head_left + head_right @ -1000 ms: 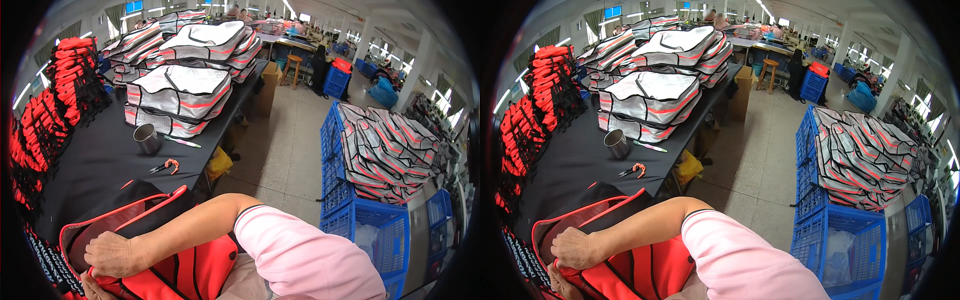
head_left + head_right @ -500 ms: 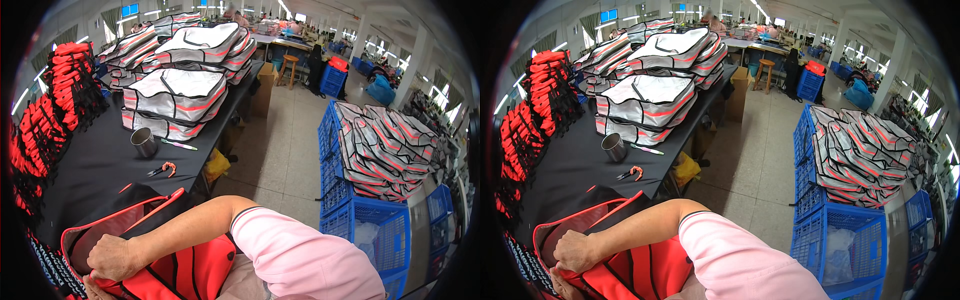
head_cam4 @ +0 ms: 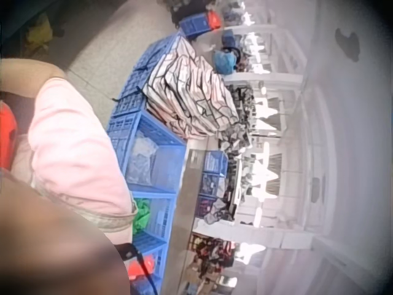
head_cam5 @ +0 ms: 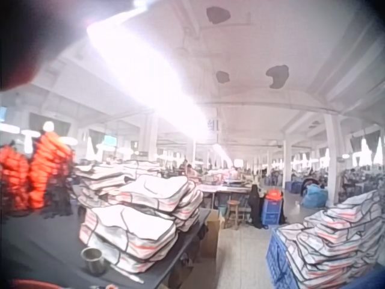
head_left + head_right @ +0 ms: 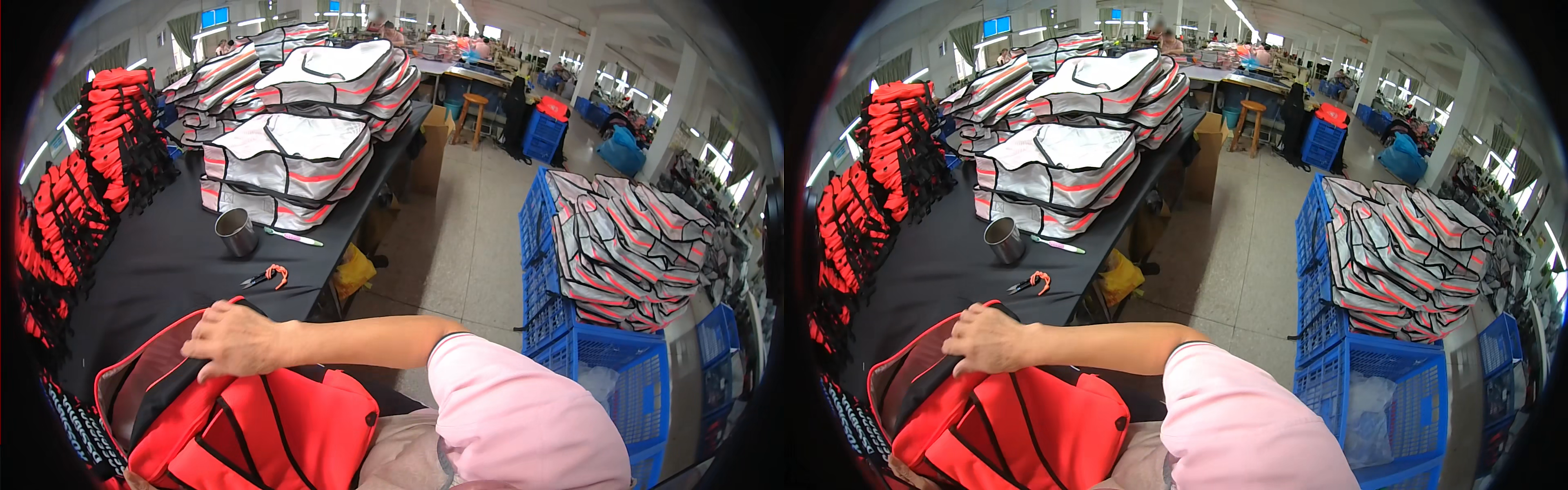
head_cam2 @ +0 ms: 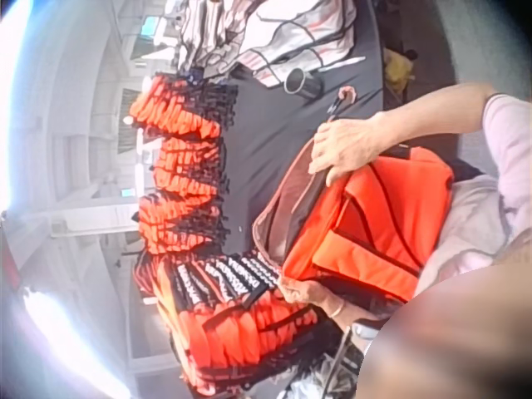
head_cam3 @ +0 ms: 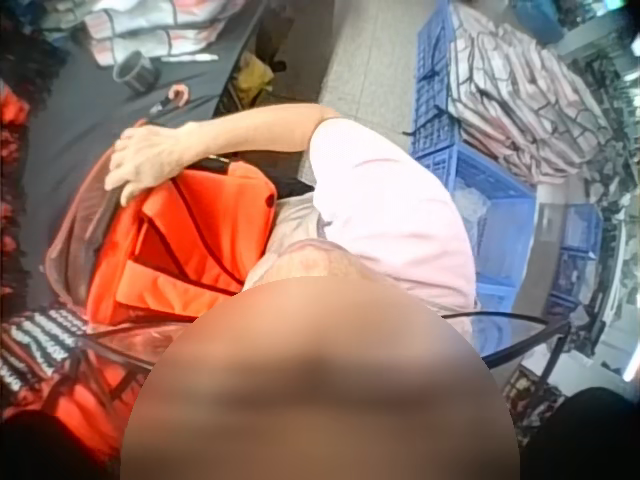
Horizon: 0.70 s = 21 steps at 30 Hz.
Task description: The recorder is trimming excess threads from manufactured backpacks using a small pair of snips.
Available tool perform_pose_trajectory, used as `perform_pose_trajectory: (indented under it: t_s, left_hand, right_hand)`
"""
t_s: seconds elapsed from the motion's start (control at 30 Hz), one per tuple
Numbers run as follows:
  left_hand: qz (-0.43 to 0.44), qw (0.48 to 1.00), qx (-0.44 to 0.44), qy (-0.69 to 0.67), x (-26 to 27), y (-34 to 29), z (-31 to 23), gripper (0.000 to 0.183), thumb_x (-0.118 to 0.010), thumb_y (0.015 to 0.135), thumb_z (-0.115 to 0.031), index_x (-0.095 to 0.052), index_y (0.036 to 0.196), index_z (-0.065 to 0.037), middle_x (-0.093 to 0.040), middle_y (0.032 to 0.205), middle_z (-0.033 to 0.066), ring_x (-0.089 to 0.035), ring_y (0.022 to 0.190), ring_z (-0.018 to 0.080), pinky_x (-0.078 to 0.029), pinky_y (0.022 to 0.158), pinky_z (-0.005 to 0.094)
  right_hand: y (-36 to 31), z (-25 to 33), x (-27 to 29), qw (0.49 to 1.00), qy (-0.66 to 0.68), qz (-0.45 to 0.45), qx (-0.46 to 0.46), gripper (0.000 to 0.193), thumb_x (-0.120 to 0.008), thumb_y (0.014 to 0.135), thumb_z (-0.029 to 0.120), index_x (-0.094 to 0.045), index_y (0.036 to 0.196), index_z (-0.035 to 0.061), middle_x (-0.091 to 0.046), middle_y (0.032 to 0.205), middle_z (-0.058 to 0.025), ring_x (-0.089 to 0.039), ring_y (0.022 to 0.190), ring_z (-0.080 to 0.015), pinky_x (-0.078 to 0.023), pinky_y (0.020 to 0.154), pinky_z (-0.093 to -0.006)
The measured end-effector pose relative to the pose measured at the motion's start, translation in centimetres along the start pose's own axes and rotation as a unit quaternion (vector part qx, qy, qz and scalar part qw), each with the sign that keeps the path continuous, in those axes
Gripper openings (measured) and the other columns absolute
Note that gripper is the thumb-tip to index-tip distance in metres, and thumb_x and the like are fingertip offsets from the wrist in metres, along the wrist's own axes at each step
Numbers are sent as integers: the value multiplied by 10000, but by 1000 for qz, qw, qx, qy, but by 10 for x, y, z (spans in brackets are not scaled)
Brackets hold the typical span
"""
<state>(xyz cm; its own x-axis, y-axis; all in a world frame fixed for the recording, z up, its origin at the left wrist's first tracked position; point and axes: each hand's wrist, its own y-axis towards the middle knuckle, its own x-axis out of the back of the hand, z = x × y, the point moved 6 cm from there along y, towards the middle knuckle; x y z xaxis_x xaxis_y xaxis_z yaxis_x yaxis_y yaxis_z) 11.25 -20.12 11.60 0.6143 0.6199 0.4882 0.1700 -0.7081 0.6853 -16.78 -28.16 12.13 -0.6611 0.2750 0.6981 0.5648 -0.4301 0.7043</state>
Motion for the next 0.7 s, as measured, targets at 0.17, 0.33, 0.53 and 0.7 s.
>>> perform_pose_trajectory:
  t_s: [0.17,0.33,0.53,0.7]
  left_hand:
    - [7,1000,1,9,-9,10,6,241,-448,1002,-194,-572,1067,3,-535,998,150,-495,899,283,-385,809,359]
    - [9,1000,5,17,-17,19,13,242,-466,995,-186,-552,1127,-2,-522,1076,160,-491,968,298,-377,864,365]
    - [13,999,10,30,-21,24,25,275,-488,986,-175,-528,1200,-8,-506,1171,172,-486,1049,316,-369,929,372]
    - [15,999,17,41,-24,30,43,321,-506,978,-167,-509,1261,-14,-493,1249,182,-483,1118,332,-361,984,378]
  right_hand:
    - [-34,-41,9,994,30,-88,-59,617,-699,866,368,-481,1393,132,-411,1314,-178,-526,1125,-314,-415,1024,-439]
    - [-42,-73,-7,958,254,-27,-133,564,-680,899,337,-488,1369,91,-473,1225,-173,-544,1089,-349,-463,965,-391]
    - [-23,-65,-21,950,291,-26,-115,467,-640,928,371,-543,1204,7,-563,1043,-182,-588,927,-358,-490,814,-401]
    - [5,-38,4,979,167,-92,-69,459,-632,915,429,-486,746,27,-523,661,-149,-574,633,-366,-444,540,-437]
